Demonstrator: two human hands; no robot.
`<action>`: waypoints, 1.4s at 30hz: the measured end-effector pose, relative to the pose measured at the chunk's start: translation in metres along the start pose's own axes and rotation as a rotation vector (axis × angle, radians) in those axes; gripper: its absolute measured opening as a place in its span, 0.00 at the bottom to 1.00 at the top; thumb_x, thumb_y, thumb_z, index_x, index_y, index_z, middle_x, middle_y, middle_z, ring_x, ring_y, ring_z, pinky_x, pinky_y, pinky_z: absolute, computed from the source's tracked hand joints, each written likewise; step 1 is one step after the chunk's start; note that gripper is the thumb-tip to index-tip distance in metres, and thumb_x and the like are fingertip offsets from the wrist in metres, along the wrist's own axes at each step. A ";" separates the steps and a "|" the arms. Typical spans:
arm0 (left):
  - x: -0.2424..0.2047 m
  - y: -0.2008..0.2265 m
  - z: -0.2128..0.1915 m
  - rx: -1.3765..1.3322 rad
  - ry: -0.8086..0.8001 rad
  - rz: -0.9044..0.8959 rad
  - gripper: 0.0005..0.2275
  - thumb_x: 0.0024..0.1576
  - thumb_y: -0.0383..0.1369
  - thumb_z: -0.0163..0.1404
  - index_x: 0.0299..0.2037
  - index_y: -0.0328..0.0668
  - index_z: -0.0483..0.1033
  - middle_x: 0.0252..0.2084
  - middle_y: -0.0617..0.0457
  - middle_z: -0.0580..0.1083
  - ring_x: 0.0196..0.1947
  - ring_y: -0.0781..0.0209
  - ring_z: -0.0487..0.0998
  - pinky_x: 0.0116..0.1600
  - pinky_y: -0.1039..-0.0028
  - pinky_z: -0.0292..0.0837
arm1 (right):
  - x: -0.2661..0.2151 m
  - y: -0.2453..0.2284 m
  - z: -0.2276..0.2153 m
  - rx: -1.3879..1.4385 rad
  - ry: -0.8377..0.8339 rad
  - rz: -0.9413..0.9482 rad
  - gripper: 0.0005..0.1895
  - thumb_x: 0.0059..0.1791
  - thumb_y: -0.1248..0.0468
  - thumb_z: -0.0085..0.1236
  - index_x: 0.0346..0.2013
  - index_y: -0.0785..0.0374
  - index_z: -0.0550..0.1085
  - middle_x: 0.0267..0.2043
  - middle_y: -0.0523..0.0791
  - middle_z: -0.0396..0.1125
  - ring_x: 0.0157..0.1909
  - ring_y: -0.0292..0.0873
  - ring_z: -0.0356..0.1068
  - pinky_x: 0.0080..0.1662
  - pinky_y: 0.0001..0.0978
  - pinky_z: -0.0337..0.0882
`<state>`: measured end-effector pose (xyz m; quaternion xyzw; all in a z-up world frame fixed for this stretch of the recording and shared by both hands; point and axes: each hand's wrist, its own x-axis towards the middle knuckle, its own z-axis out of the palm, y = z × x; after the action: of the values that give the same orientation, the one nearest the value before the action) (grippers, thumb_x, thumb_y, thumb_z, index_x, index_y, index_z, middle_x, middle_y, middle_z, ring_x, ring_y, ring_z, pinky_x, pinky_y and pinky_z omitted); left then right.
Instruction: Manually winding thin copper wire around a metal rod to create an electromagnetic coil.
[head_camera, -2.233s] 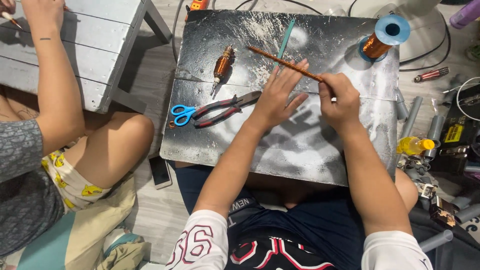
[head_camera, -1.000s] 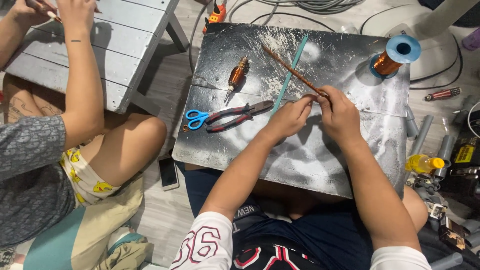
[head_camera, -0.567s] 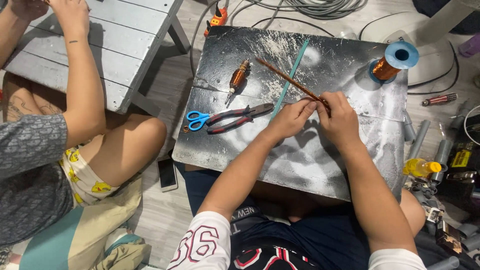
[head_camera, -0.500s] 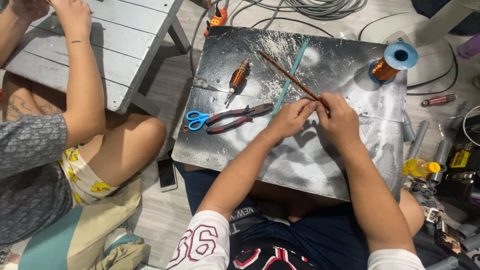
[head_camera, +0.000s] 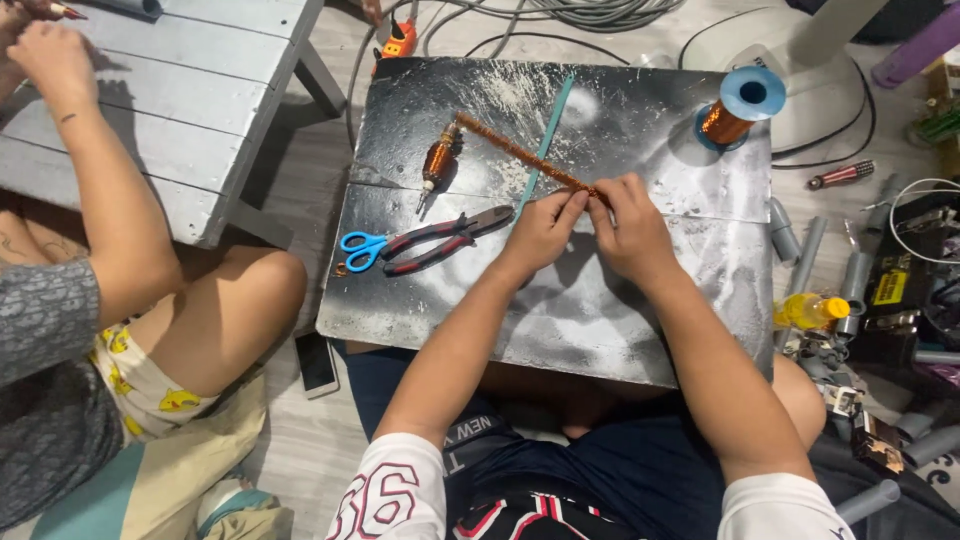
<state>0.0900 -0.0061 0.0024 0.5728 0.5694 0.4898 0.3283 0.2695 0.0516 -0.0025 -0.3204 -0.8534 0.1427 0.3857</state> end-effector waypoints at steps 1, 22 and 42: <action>0.000 0.002 0.002 -0.002 0.001 -0.003 0.26 0.74 0.53 0.44 0.33 0.41 0.81 0.25 0.39 0.79 0.33 0.46 0.85 0.41 0.57 0.79 | 0.000 0.000 -0.005 0.000 -0.004 0.001 0.08 0.65 0.64 0.57 0.55 0.64 0.79 0.42 0.49 0.66 0.43 0.60 0.76 0.46 0.49 0.78; -0.009 0.012 -0.011 0.091 0.110 0.105 0.23 0.72 0.47 0.46 0.32 0.34 0.76 0.25 0.30 0.78 0.34 0.25 0.83 0.39 0.47 0.77 | -0.002 0.013 -0.002 0.074 -0.077 0.044 0.11 0.69 0.61 0.52 0.55 0.62 0.81 0.43 0.55 0.77 0.48 0.63 0.79 0.50 0.50 0.78; 0.005 -0.009 -0.002 0.103 0.187 0.238 0.25 0.69 0.52 0.50 0.22 0.46 0.72 0.14 0.48 0.72 0.22 0.47 0.80 0.31 0.69 0.73 | -0.005 0.005 -0.004 0.013 -0.171 0.175 0.15 0.72 0.55 0.47 0.57 0.58 0.79 0.37 0.55 0.79 0.45 0.67 0.80 0.47 0.58 0.78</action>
<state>0.0840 -0.0007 -0.0045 0.6043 0.5497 0.5467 0.1836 0.2777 0.0522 -0.0053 -0.3779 -0.8510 0.2078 0.2997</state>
